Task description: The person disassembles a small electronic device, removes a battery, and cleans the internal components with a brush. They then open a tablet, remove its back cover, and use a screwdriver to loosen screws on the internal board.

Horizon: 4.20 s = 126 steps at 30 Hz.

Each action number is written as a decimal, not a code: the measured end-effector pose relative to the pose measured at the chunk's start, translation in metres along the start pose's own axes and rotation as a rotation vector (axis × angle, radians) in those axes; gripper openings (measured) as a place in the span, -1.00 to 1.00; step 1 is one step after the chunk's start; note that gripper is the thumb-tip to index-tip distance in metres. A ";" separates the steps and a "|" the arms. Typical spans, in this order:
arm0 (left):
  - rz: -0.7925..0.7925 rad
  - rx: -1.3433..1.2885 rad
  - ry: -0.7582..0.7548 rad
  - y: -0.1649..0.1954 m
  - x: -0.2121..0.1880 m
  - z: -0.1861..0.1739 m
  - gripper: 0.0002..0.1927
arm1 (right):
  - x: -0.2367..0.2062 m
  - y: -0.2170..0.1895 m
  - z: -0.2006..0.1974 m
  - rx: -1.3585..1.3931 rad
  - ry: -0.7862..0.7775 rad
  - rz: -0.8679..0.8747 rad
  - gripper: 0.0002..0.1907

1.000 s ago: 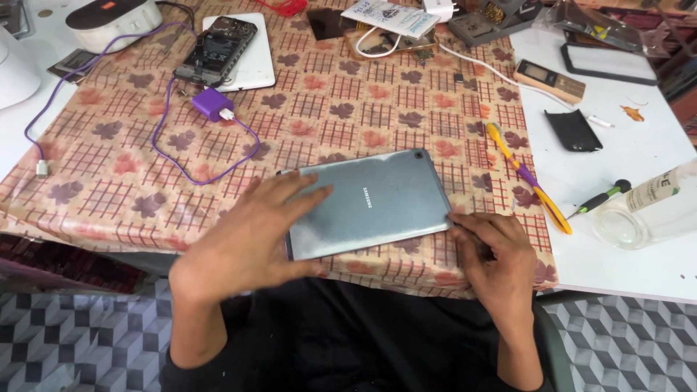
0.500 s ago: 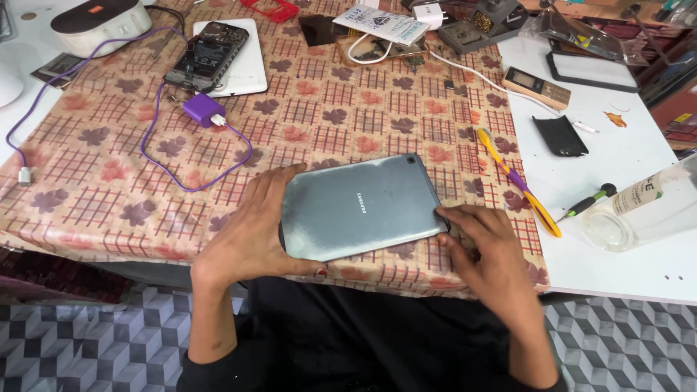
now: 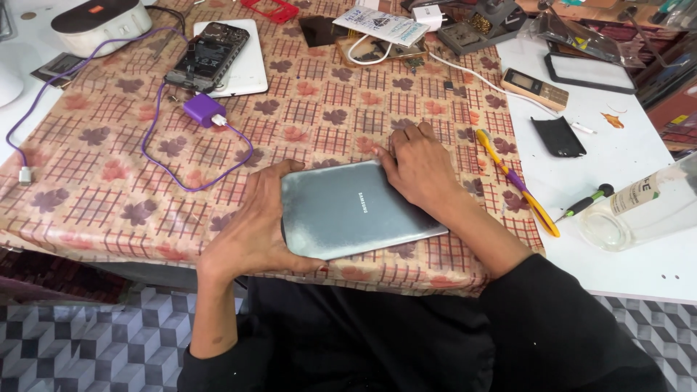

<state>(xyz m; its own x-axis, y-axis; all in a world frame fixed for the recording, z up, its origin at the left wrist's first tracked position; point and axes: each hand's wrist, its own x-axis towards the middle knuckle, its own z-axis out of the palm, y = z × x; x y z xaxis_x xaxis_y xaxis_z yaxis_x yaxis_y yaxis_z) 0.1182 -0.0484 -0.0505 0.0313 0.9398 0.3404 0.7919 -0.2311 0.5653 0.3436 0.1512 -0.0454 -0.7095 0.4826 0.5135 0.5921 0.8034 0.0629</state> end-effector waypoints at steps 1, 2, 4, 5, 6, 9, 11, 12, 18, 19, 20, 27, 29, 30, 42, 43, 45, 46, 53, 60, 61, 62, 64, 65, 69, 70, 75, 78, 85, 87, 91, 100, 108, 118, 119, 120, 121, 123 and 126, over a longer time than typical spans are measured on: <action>0.006 0.002 0.004 -0.001 0.000 0.001 0.46 | 0.000 0.003 0.002 0.026 -0.004 0.016 -0.59; 0.013 0.003 0.009 -0.001 0.001 0.001 0.47 | 0.000 0.006 0.003 0.051 -0.007 0.032 -0.61; -0.012 -0.027 -0.006 -0.002 0.002 0.002 0.47 | 0.002 0.012 0.003 0.116 -0.058 0.100 -0.64; -0.025 -0.040 -0.013 -0.002 0.002 0.002 0.47 | 0.004 0.014 0.004 0.158 -0.104 0.154 -0.64; -0.012 -0.037 -0.013 -0.002 0.002 0.002 0.47 | 0.006 0.016 0.004 0.201 -0.149 0.208 -0.65; 0.039 -0.036 -0.001 0.000 0.004 0.003 0.45 | 0.007 0.018 0.002 0.283 -0.101 0.217 -0.65; 0.081 -0.037 0.028 0.000 0.003 0.003 0.44 | 0.006 0.018 0.000 0.274 -0.068 0.202 -0.64; 0.074 -0.037 0.029 0.000 0.003 0.002 0.45 | 0.006 0.018 -0.001 0.270 -0.048 0.193 -0.64; 0.133 -0.007 0.084 0.003 0.001 0.004 0.47 | 0.008 0.015 -0.010 0.262 -0.033 0.190 -0.66; 0.125 -0.022 0.079 0.004 0.002 0.005 0.50 | 0.008 0.014 -0.011 0.248 -0.061 0.219 -0.64; 0.119 -0.036 0.075 0.004 0.003 0.005 0.52 | 0.008 0.013 -0.012 0.234 -0.088 0.248 -0.63; -0.003 -0.084 0.005 0.005 0.003 0.003 0.49 | 0.004 0.010 -0.012 0.176 0.065 0.122 -0.56; -0.026 -0.088 -0.009 0.004 0.003 0.004 0.49 | 0.004 0.009 -0.012 0.121 0.086 0.108 -0.55; -0.022 -0.041 -0.005 0.003 0.003 0.004 0.50 | 0.004 0.008 -0.012 0.093 0.095 0.102 -0.54; 0.158 -0.056 0.114 0.007 0.000 -0.002 0.43 | 0.003 0.027 -0.039 0.415 -0.120 0.386 -0.40; 0.175 -0.068 0.141 0.010 -0.002 -0.002 0.42 | 0.002 0.031 -0.040 0.542 -0.104 0.374 -0.46; 0.191 -0.051 0.189 0.017 -0.003 -0.001 0.41 | 0.000 0.036 -0.043 0.795 -0.069 0.344 -0.55; 0.190 -0.022 0.209 0.021 -0.003 0.000 0.41 | 0.000 0.039 -0.045 0.915 -0.070 0.378 -0.60; 0.307 -0.095 0.409 0.021 0.002 0.000 0.39 | -0.002 0.047 -0.064 1.526 -0.058 0.417 -0.72; 0.062 -0.074 0.625 0.018 0.005 0.009 -0.02 | 0.000 0.050 -0.061 1.464 0.230 0.335 -0.64; 0.053 0.038 0.561 0.018 0.002 0.007 -0.12 | 0.000 0.052 -0.060 1.426 0.300 0.308 -0.65; 0.045 0.148 0.496 0.018 0.000 0.004 -0.22 | -0.001 0.052 -0.058 1.387 0.368 0.281 -0.65; 0.056 0.131 0.360 0.021 0.000 0.005 -0.32 | -0.001 0.052 -0.054 1.276 0.432 0.256 -0.69; 0.063 0.122 0.291 0.023 0.001 0.007 -0.36 | 0.000 0.050 -0.050 1.204 0.432 0.258 -0.72; 0.131 0.206 0.050 0.034 0.002 0.022 -0.24 | 0.002 0.044 -0.034 0.818 0.347 0.104 -0.74; 0.128 0.238 0.003 0.037 0.000 0.025 -0.23 | 0.002 0.044 -0.032 0.730 0.343 0.072 -0.68; 0.096 0.302 -0.087 0.039 -0.001 0.032 -0.17 | 0.002 0.053 -0.027 0.428 0.266 0.164 -0.37; 0.110 0.303 -0.080 0.038 0.001 0.032 -0.16 | 0.002 0.059 -0.023 0.471 0.195 0.250 -0.31; 0.097 0.283 -0.068 0.037 0.001 0.032 -0.18 | 0.002 0.073 -0.009 0.404 0.209 0.165 -0.39; 0.096 0.285 -0.066 0.036 0.002 0.032 -0.18 | 0.001 0.075 -0.008 0.236 0.351 0.089 -0.42; 0.087 0.295 -0.079 0.036 0.002 0.032 -0.18 | 0.001 0.077 -0.016 0.233 0.245 0.358 -0.59; 0.111 0.315 -0.066 0.036 0.002 0.033 -0.15 | 0.014 0.062 -0.031 1.186 0.126 0.400 -0.70; 0.124 0.357 -0.042 0.036 0.001 0.038 -0.09 | 0.008 0.063 -0.055 1.889 0.195 0.390 -0.80; 0.143 0.289 0.100 0.041 0.007 0.035 -0.10 | 0.012 0.045 -0.026 1.712 0.098 0.499 -0.62; 0.152 0.241 0.172 0.041 0.008 0.034 -0.11 | 0.012 0.039 -0.024 1.692 0.052 0.523 -0.61; 0.141 0.202 0.265 0.041 0.008 0.031 -0.17 | 0.011 0.035 -0.024 1.673 0.006 0.546 -0.60; 0.131 0.163 0.356 0.040 0.007 0.028 -0.23 | 0.010 0.031 -0.025 1.716 -0.022 0.499 -0.57; 0.002 0.171 0.517 0.038 0.008 0.023 -0.36 | 0.009 0.026 -0.028 1.798 -0.073 0.405 -0.52; -0.136 0.463 0.788 0.029 0.008 0.020 -0.63 | 0.006 0.025 -0.035 1.868 -0.156 0.315 -0.45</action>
<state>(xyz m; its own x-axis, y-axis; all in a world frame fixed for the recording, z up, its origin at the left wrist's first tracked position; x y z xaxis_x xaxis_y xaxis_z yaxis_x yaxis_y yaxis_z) 0.1536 -0.0432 -0.0460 -0.3695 0.4692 0.8021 0.9285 0.1521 0.3387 0.3674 0.1622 -0.0104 -0.7600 0.6030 0.2425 -0.3482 -0.0626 -0.9353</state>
